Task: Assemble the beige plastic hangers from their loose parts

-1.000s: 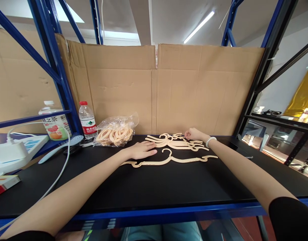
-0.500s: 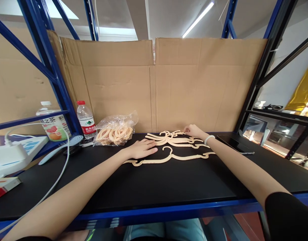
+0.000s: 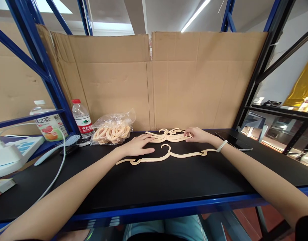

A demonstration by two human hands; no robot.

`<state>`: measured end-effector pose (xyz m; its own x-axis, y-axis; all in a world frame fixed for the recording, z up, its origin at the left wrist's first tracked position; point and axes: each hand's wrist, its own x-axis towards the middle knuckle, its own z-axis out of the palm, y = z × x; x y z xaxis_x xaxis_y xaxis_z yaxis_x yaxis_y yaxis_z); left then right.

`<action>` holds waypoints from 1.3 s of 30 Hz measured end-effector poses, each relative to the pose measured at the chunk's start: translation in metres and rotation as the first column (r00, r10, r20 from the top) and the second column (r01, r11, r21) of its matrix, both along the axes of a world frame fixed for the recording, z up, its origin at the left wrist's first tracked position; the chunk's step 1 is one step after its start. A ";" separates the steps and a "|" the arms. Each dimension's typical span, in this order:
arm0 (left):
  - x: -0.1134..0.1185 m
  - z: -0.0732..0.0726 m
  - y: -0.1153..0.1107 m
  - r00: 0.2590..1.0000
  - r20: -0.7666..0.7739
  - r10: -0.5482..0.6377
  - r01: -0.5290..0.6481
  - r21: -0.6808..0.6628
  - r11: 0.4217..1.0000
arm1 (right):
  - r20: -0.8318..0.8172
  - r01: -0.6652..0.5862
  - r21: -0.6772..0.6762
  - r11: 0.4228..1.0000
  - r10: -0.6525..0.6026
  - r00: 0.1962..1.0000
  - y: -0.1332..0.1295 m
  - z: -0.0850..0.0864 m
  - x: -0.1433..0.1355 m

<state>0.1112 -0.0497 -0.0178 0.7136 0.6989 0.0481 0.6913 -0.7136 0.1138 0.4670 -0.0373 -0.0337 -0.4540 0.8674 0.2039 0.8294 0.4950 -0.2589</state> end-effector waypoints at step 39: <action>-0.032 0.024 -0.004 0.996 0.094 -0.001 -0.002 0.030 1.000 | -0.421 -0.382 -0.051 0.923 0.327 0.846 -0.128 0.057 -0.031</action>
<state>0.0797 -0.0542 0.0067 0.7048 0.6963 0.1356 0.6787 -0.7175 0.1567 0.4358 -0.1657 0.0234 -0.6392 0.6937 0.3319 0.4165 0.6752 -0.6088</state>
